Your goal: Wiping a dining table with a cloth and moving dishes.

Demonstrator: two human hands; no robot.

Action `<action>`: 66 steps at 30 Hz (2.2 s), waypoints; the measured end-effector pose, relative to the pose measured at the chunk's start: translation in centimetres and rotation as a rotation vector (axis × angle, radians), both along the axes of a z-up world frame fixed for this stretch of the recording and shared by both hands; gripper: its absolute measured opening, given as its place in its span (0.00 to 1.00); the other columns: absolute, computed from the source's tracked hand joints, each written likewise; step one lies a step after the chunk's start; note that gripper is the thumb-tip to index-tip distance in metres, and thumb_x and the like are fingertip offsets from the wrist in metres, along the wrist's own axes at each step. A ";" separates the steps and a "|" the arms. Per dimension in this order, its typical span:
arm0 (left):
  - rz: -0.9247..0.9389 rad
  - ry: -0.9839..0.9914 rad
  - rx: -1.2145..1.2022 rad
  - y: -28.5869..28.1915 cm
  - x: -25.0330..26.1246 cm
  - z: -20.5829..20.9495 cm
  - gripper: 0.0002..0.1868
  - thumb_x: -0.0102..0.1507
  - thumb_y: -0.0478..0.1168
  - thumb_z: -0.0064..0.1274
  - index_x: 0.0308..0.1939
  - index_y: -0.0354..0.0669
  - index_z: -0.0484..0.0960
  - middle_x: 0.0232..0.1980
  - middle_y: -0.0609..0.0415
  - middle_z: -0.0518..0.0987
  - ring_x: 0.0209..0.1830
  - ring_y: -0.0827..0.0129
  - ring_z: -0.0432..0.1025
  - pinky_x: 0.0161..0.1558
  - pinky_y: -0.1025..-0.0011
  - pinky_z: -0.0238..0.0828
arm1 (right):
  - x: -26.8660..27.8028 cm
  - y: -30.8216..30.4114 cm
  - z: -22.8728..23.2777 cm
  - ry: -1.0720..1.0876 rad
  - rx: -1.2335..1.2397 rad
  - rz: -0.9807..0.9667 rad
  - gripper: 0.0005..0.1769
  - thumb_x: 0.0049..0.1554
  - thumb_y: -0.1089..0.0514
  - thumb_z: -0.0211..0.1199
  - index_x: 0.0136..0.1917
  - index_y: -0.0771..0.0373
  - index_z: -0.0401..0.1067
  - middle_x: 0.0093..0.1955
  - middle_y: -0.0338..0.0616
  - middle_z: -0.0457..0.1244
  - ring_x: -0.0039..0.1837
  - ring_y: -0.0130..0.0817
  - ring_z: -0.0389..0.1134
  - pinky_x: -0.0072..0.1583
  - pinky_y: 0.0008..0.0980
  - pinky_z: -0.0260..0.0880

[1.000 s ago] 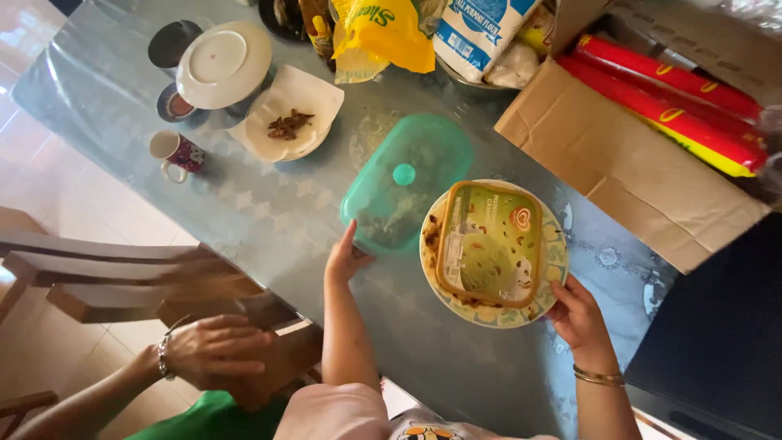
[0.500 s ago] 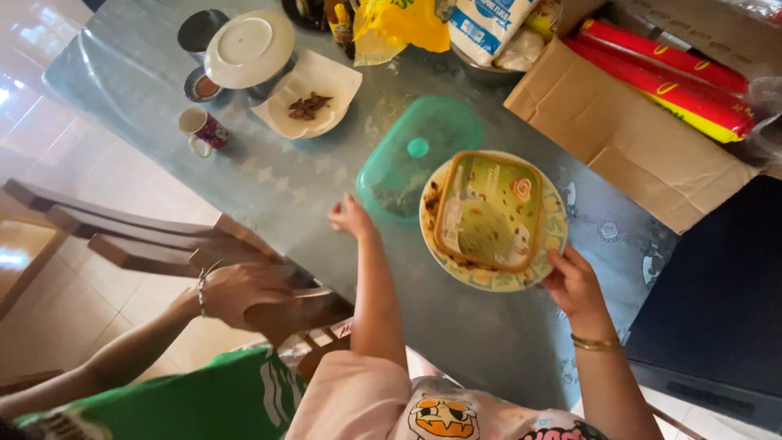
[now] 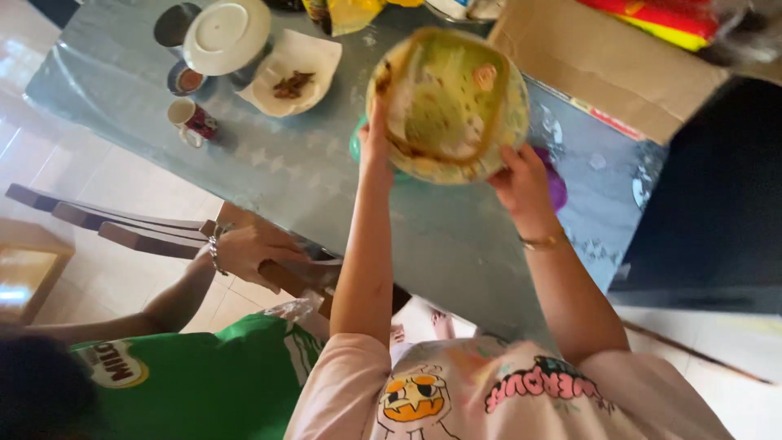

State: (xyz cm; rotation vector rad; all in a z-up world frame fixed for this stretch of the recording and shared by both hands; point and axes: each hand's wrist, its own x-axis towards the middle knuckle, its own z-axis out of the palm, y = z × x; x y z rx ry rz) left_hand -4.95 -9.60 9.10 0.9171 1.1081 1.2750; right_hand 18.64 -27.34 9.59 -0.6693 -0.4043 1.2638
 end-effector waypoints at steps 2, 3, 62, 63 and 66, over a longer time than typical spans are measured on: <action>-0.187 -0.298 -0.118 -2.5 0.3 2.1 0.42 0.63 0.66 0.53 0.70 0.41 0.66 0.69 0.42 0.70 0.65 0.48 0.67 0.60 0.46 0.69 | -0.9 0.2 1.5 -0.044 -0.044 -0.029 0.18 0.67 0.62 0.54 0.70 0.62 0.64 0.65 0.46 0.65 0.63 0.42 0.70 0.61 0.45 0.76; -0.365 -0.596 -0.233 -3.4 0.4 3.3 0.44 0.63 0.69 0.48 0.73 0.44 0.64 0.72 0.45 0.70 0.66 0.49 0.69 0.60 0.46 0.72 | -1.3 0.7 2.4 -0.089 -0.085 -0.046 0.18 0.68 0.61 0.54 0.70 0.61 0.63 0.64 0.46 0.65 0.61 0.42 0.70 0.59 0.45 0.76; 0.270 -0.523 0.229 5.4 -39.0 16.2 0.42 0.65 0.65 0.47 0.73 0.41 0.62 0.71 0.46 0.71 0.67 0.50 0.72 0.61 0.48 0.78 | -11.7 23.8 -6.1 -0.800 -0.236 -0.140 0.33 0.60 0.51 0.67 0.75 0.63 0.64 0.73 0.50 0.60 0.69 0.39 0.62 0.65 0.40 0.63; 0.251 -0.512 0.227 5.8 -39.3 16.6 0.42 0.64 0.66 0.47 0.72 0.41 0.62 0.70 0.45 0.72 0.66 0.49 0.74 0.59 0.47 0.79 | -12.7 23.2 -2.5 -0.743 -0.251 -0.047 0.30 0.60 0.53 0.63 0.73 0.62 0.66 0.68 0.48 0.64 0.60 0.37 0.68 0.56 0.37 0.68; 0.162 -0.506 0.267 7.3 -40.4 15.5 0.42 0.65 0.65 0.48 0.73 0.41 0.63 0.70 0.43 0.72 0.66 0.48 0.74 0.59 0.47 0.79 | -16.6 22.6 4.8 -0.725 -0.067 0.209 0.25 0.67 0.53 0.63 0.73 0.65 0.68 0.64 0.45 0.68 0.55 0.30 0.72 0.54 0.30 0.73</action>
